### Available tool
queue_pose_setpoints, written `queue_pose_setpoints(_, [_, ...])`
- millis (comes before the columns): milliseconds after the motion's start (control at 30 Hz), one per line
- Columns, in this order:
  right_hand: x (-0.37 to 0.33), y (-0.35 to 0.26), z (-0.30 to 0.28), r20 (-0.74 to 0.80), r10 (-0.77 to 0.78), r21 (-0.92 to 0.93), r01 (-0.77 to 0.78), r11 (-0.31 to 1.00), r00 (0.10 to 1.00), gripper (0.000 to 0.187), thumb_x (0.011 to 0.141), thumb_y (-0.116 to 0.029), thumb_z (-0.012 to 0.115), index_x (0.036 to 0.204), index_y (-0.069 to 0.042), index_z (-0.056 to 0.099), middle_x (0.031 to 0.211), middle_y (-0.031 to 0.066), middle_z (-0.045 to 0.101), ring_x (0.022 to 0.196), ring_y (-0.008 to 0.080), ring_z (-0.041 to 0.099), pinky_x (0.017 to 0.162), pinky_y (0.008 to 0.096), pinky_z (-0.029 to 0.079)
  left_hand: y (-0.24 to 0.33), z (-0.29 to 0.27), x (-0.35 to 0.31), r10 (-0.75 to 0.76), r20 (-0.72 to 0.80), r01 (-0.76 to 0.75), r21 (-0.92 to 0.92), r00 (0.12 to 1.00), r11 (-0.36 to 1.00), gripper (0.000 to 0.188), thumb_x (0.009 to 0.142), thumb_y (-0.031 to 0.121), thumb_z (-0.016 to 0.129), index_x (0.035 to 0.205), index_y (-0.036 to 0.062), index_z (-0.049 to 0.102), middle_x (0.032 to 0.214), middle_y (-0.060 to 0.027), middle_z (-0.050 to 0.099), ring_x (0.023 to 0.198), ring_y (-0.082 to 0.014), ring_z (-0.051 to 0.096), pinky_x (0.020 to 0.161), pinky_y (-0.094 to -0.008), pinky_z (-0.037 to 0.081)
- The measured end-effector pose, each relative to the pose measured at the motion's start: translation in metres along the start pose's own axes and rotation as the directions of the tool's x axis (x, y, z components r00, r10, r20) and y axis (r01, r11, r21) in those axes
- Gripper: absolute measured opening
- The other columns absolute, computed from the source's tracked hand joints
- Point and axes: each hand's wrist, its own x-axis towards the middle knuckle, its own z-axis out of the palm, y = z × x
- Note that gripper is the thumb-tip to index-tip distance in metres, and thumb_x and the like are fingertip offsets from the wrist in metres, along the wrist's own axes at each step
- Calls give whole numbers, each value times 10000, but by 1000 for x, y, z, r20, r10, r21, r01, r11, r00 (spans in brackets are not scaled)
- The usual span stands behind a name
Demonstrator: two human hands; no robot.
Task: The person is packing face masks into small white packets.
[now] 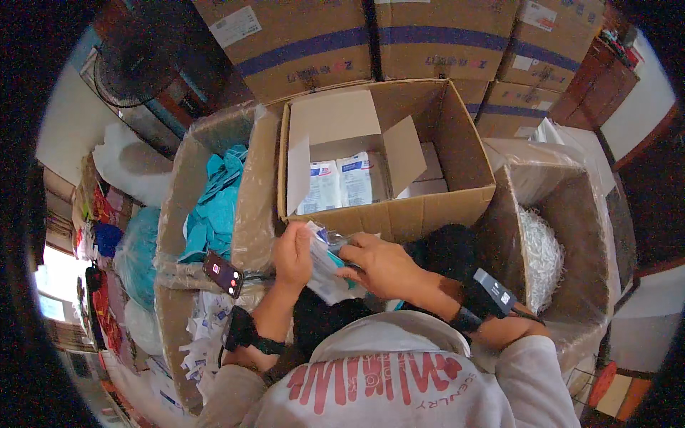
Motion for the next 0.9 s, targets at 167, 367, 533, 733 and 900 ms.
queue_pose_setpoints(167, [0,9,-31,-39,188,331,-165,929,981,181,850,-210,526,917,-44,506,903,108,525,834,229,540,688,321,439,-12,-5,3,-116,-186,112,-35,976,993,230,901,192,395,882,-6,512,711,-154,548,636,-269,545,583,-337,418])
queue_pose_setpoints(367, [-3,53,-100,-266,478,827,-56,559,837,245,908,-277,440,855,-59,538,745,-31,526,700,46,489,637,204,406,-11,-17,2,-100,-220,66,-155,970,986,251,912,207,375,864,-7,499,698,-136,527,620,-213,510,571,-296,400])
queue_pose_setpoints(533, [16,6,-76,96,-45,331,10,944,994,173,845,-210,522,881,-48,573,787,129,590,738,243,584,631,333,448,5,-21,5,-38,-124,25,-103,992,994,254,907,198,391,811,-4,512,670,-130,516,607,-243,528,561,-310,408])
queue_pose_setpoints(733, [31,-8,-50,380,94,-240,0,971,920,172,823,-225,538,903,-87,599,789,138,609,711,308,594,630,375,470,11,-12,3,157,-29,-159,-99,987,982,208,874,167,447,786,-6,521,686,-147,530,623,-320,527,569,-346,420])
queue_pose_setpoints(900, [25,25,-28,293,-116,211,54,976,949,197,806,-257,538,900,-97,604,750,150,602,688,348,579,608,430,455,11,-13,1,144,-21,-145,-93,989,985,181,856,154,466,791,-6,522,685,-150,528,625,-330,526,564,-359,417])
